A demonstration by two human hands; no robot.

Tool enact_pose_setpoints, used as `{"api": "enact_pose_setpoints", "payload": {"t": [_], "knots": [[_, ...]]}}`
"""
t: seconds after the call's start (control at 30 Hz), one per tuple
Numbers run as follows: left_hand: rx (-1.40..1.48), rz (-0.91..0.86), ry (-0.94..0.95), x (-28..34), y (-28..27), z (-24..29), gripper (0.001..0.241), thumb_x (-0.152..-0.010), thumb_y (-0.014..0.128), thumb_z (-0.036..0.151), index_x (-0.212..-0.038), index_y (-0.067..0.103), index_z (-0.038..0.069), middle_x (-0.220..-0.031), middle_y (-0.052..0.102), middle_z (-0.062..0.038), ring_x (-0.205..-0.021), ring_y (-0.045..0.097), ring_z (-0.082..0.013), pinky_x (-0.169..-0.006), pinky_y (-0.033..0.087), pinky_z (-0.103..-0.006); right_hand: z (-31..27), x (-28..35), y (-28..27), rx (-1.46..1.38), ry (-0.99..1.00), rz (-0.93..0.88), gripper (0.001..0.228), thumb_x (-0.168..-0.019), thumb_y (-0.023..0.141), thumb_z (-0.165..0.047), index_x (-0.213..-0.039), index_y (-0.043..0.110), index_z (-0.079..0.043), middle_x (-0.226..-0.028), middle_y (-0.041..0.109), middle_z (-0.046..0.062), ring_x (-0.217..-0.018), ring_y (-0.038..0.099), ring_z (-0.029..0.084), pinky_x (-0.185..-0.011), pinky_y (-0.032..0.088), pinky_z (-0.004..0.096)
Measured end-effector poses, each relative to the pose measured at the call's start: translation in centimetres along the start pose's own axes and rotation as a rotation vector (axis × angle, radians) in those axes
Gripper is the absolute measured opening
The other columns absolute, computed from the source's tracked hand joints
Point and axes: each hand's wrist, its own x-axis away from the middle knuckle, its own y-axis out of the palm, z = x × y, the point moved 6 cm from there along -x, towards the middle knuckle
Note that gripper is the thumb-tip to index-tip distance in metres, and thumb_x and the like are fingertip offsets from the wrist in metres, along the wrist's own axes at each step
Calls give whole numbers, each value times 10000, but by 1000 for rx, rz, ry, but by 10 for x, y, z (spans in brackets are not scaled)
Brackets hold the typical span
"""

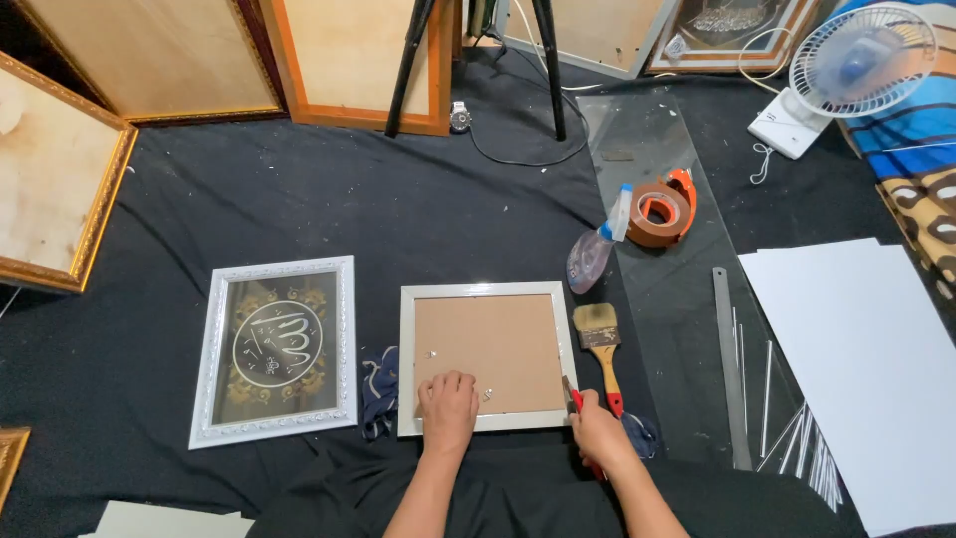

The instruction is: The person removes the backing and protective film from a picture frame, then uses a brush to clean the glass surface. The person works on a single frame on a black cloth-covered floor.

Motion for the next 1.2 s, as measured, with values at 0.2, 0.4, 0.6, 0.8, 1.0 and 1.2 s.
{"api": "enact_pose_setpoints", "payload": {"t": [0.2,0.4,0.6,0.8,1.0,1.2], "knots": [[-19,3,59,1,-1,6,160,-838,765,212,-965,671,195,-926,606,-3,-889,555,-253,-876,406,-439,6,3,-24,-138,143,-97,419,-1078,428,-253,-1496,429,-223,-1113,667,80,-826,690,213,-654,614,350],[-36,17,138,3,10,13,279,-768,827,350,-932,684,176,-944,624,-24,-879,573,-268,-864,420,-465,45,-45,-21,-7,112,-41,434,-1052,428,-216,-1457,550,-312,-1226,709,71,-1044,656,280,-832,472,391],[-84,45,185,4,9,19,361,-724,858,410,-922,660,182,-924,613,-17,-863,570,-254,-860,424,-441,35,-46,-25,-58,158,29,313,-963,281,-299,-842,528,-151,-831,613,68,-722,538,210,-666,349,346],[-111,84,206,3,3,22,361,-726,863,396,-928,647,188,-915,605,-8,-853,569,-238,-844,423,-416,34,-39,-23,-152,346,9,436,-940,327,-493,-840,631,-197,-787,659,29,-925,620,250,-973,350,435],[-59,64,208,2,7,21,320,-745,847,351,-942,660,180,-934,620,-20,-868,580,-245,-855,427,-430,30,-31,-26,-246,395,21,414,-920,385,-479,-740,563,-151,-752,611,56,-813,551,234,-830,333,390],[-94,137,234,0,5,23,147,-757,789,202,-835,665,183,-824,594,-18,-801,563,-242,-847,440,-430,34,-38,-23,-234,407,8,436,-916,375,-486,-739,589,-149,-758,634,55,-841,575,236,-886,329,408]]}}
